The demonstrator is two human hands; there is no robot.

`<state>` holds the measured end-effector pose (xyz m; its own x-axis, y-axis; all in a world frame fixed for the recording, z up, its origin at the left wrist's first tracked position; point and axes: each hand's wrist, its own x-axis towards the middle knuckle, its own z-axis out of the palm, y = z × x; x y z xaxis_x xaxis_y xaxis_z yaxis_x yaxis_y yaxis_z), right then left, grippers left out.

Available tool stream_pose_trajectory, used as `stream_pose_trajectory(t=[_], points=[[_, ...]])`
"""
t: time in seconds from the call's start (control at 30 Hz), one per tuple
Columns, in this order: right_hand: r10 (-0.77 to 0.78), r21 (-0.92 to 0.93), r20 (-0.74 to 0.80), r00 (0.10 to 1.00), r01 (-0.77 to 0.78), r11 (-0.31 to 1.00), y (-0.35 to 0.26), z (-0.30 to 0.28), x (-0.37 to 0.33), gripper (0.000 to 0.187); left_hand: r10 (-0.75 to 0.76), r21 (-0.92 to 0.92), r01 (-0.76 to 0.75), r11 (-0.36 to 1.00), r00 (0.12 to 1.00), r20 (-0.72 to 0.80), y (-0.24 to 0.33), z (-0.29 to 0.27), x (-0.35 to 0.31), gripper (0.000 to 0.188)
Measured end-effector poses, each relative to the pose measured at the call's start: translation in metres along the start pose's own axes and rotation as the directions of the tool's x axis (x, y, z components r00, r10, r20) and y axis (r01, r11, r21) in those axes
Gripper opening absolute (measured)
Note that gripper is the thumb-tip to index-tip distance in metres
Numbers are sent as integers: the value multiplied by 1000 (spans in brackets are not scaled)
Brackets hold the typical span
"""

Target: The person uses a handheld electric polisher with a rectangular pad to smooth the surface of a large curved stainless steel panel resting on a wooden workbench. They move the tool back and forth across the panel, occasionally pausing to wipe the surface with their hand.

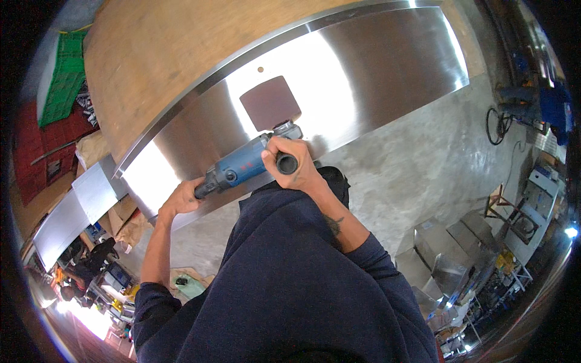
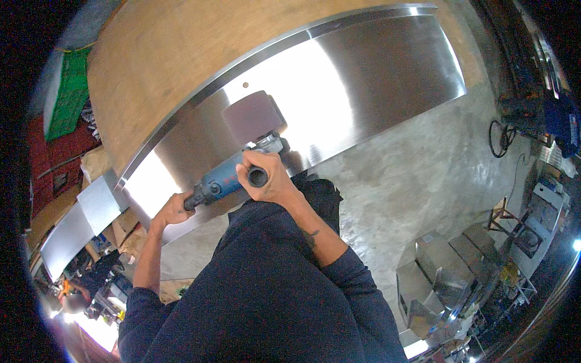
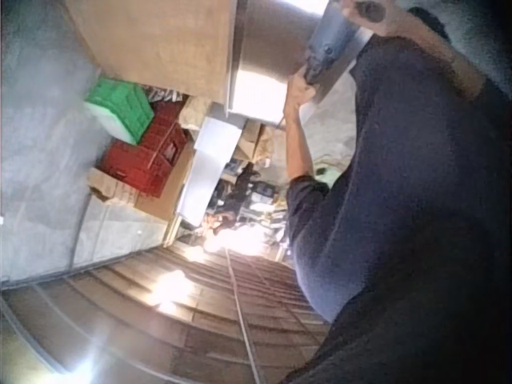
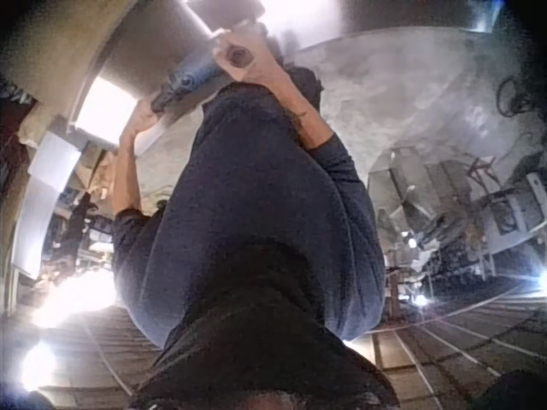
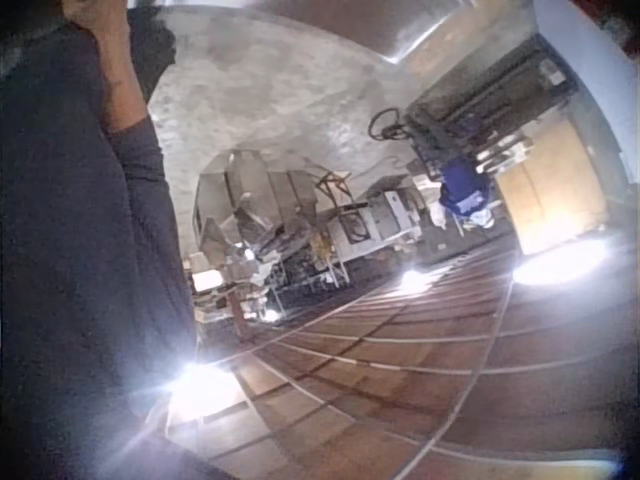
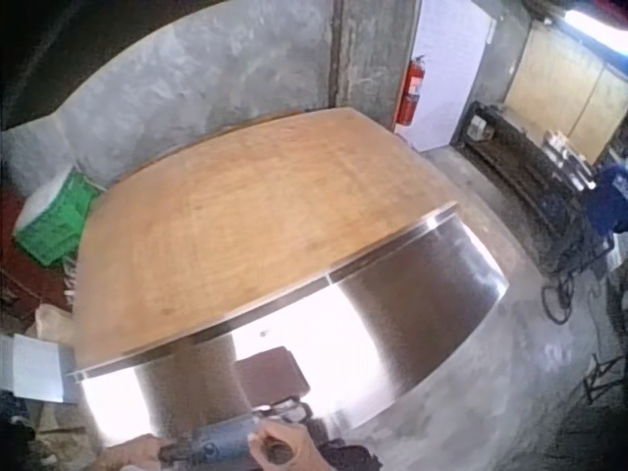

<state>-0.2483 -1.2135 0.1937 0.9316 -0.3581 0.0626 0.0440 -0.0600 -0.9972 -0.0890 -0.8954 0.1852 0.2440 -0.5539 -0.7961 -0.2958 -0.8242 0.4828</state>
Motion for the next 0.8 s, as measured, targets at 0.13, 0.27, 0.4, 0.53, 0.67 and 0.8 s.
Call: stream_pose_trajectory(t=[0.13, 0.27, 0.4, 0.53, 0.67, 0.8], points=[[-3, -8, -8, 1000, 3, 1000, 5, -26, 3, 33, 10, 12, -10, 1000, 1000, 11, 25, -1, 16, 46], [70, 0, -3, 998, -70, 998, 1, -47, 5, 30, 24, -4, -24, 1000, 999, 24, 38, 1, 31, 47], [80, -26, -19, 997, -81, 996, 0, -70, 7, 30, 59, 26, -59, 998, 998, -7, 56, 5, 43, 46], [44, -32, -8, 999, -44, 999, 2, -91, 13, 34, 59, 27, -59, 998, 998, 10, 77, 2, 57, 46], [41, -13, -10, 999, -42, 999, -1, -111, 18, 36, 59, 2, -59, 998, 998, 21, 101, -1, 65, 47], [54, -1, -4, 999, -54, 999, 2, -131, 24, 34, 84, -32, -85, 996, 996, -12, 113, 3, 77, 47]])
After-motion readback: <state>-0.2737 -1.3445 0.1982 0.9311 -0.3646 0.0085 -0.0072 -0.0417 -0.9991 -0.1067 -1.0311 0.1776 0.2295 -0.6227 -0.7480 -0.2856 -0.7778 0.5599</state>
